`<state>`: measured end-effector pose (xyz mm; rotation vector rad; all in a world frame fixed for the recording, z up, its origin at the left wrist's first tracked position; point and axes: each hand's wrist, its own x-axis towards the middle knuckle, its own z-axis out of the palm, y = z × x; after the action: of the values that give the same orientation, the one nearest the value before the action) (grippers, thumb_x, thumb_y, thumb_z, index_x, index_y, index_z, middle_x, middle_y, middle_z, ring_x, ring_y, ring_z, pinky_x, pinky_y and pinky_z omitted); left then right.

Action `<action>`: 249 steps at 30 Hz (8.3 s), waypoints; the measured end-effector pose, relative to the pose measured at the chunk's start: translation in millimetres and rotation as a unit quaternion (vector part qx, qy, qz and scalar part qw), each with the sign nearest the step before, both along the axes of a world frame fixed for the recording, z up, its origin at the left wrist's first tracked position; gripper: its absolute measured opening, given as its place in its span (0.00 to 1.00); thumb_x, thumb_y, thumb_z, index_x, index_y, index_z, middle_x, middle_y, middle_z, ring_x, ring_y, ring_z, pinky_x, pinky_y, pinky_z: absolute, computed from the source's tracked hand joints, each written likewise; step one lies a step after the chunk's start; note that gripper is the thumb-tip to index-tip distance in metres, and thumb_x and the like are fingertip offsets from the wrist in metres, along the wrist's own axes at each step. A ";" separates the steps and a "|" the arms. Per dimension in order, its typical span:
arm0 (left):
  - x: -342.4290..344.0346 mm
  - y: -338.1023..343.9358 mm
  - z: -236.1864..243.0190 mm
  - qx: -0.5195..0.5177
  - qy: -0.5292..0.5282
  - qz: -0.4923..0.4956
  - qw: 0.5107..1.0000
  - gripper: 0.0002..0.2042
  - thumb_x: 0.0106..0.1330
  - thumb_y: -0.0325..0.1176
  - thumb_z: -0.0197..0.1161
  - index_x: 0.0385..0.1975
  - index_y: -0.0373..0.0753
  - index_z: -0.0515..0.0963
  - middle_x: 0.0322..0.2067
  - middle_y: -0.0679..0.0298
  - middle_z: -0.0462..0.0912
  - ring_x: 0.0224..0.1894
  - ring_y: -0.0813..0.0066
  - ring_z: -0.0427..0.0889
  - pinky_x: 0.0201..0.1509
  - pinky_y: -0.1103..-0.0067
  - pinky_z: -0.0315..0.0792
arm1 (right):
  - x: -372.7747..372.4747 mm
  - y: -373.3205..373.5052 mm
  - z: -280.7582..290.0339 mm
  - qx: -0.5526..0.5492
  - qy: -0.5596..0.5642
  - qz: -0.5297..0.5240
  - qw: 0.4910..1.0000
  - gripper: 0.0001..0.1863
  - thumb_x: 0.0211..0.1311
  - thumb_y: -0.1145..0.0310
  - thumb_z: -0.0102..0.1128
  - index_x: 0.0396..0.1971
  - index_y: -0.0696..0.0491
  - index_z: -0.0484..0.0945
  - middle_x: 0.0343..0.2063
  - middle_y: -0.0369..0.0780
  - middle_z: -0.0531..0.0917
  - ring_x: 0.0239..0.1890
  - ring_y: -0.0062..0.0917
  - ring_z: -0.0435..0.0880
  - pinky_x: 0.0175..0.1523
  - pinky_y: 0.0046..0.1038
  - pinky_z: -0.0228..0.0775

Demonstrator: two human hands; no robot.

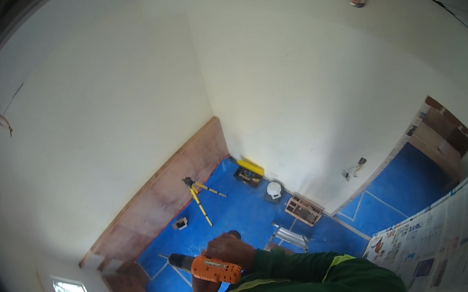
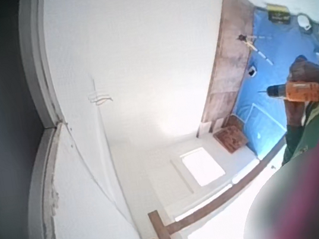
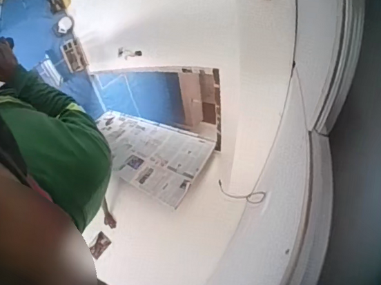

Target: The person uses a cordless drill to drive screws into a white ceiling panel, securing it along the ceiling edge. They repeatedly position screws and operate the drill while holding the panel in place.

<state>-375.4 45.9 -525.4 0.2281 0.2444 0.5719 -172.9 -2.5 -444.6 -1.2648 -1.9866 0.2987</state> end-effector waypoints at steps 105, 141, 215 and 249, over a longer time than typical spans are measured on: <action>473.5 -17.7 454.6 0.622 0.017 -0.191 0.759 0.15 0.82 0.38 0.60 0.59 0.37 0.74 0.24 0.79 0.56 0.23 0.90 0.54 0.24 0.87 0.52 | 263.7 -68.5 193.2 0.418 0.647 -0.032 0.637 0.16 0.71 0.75 0.65 0.55 0.54 0.73 0.39 0.36 0.78 0.34 0.21 0.82 0.42 0.35 0.82; 646.7 15.5 591.8 0.727 0.025 -0.027 0.686 0.06 0.71 0.31 0.71 0.37 0.44 0.79 0.20 0.79 0.54 0.18 0.87 0.52 0.18 0.85 0.48 | 429.2 24.4 337.1 0.394 0.710 0.254 0.526 0.09 0.68 0.65 0.65 0.41 0.50 0.75 0.24 0.32 0.78 0.28 0.25 0.83 0.45 0.39 0.80; 253.4 65.9 625.8 0.556 0.152 0.656 -0.487 0.12 0.84 0.35 0.56 0.54 0.32 0.79 0.52 0.49 0.87 0.51 0.48 0.87 0.62 0.58 0.76 | 444.9 30.6 332.7 0.373 0.699 0.330 0.512 0.05 0.70 0.69 0.63 0.34 0.48 0.75 0.23 0.32 0.76 0.26 0.26 0.84 0.42 0.39 0.80; 246.0 78.4 617.7 0.705 0.119 0.698 -0.039 0.42 0.77 0.67 0.55 0.54 0.20 0.77 0.50 0.48 0.82 0.52 0.59 0.81 0.60 0.66 0.76 | 458.4 41.4 337.5 0.346 0.688 0.371 0.519 0.05 0.65 0.75 0.64 0.32 0.50 0.76 0.23 0.34 0.79 0.25 0.29 0.86 0.41 0.41 0.80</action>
<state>-129.4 124.3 92.3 -1.6031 0.0299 -1.8890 285.5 38.9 -107.0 0.5068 -0.7736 0.5697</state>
